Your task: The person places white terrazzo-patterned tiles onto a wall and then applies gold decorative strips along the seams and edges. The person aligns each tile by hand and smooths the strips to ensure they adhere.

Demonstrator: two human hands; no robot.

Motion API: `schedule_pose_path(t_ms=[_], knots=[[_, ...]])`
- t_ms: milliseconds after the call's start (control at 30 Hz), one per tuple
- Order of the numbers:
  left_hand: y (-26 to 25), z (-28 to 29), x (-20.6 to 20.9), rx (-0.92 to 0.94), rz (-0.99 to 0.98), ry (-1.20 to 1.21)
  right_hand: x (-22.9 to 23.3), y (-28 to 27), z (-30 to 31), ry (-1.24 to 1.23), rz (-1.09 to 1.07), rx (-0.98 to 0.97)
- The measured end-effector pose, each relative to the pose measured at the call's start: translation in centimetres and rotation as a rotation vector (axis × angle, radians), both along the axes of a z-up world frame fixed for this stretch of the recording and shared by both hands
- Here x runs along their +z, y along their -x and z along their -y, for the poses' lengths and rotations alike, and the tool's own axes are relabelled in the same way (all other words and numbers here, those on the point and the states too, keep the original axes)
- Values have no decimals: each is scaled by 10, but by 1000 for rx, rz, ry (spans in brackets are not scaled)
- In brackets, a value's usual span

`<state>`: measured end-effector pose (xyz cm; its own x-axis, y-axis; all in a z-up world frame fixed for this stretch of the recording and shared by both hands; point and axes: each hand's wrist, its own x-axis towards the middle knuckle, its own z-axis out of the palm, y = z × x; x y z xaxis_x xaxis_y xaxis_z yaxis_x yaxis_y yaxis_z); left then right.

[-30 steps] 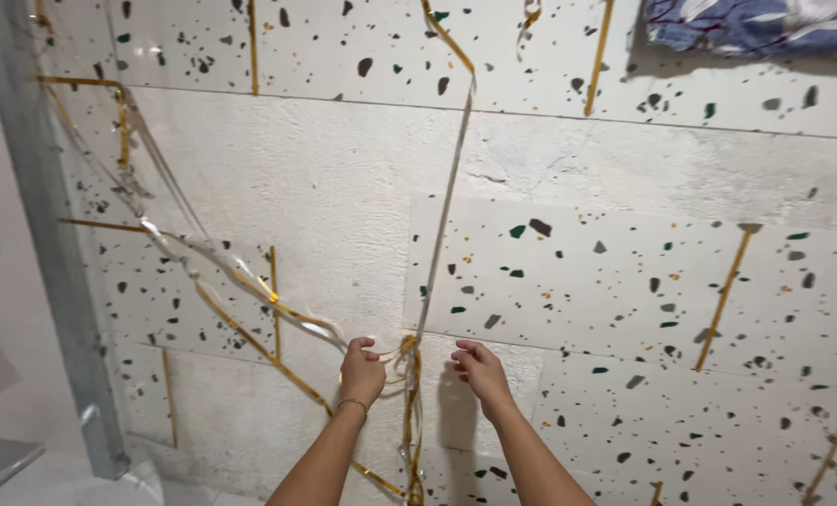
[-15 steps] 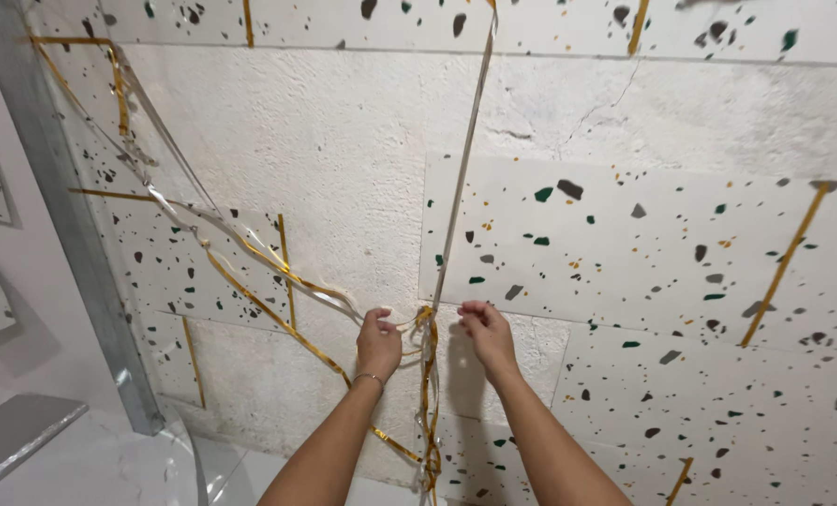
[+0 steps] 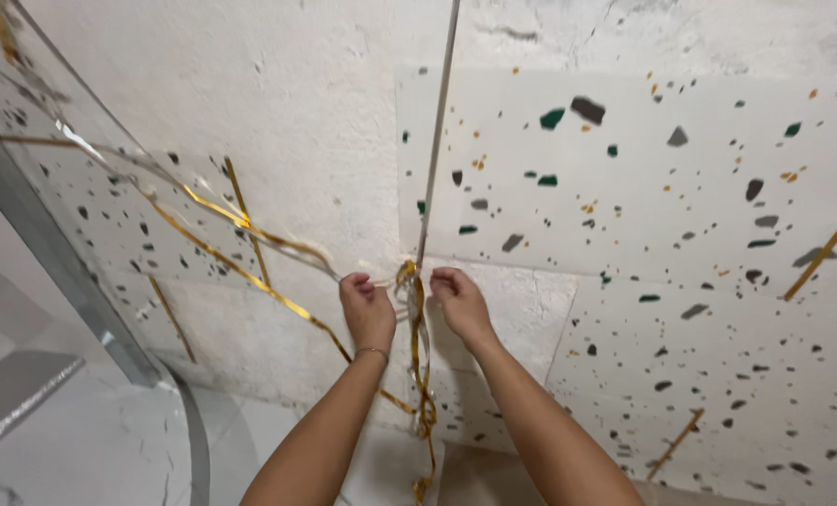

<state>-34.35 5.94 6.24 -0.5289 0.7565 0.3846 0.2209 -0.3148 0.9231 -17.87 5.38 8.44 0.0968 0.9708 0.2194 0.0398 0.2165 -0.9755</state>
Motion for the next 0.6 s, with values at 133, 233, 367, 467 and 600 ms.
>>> schedule_pose_path(t_ms=[133,233,367,467,600], knots=[[0,9,-44,24,13,151,-20,4,-3,80,46,230],[1,22,-59,-70,-17,218,-16,13,2,138,15,421],[10,46,-54,-421,124,178,6,27,19,195,-19,579],[19,62,-52,-464,108,233,19,30,32,225,-5,511],[39,65,-63,-470,208,467,20,19,36,230,158,367]])
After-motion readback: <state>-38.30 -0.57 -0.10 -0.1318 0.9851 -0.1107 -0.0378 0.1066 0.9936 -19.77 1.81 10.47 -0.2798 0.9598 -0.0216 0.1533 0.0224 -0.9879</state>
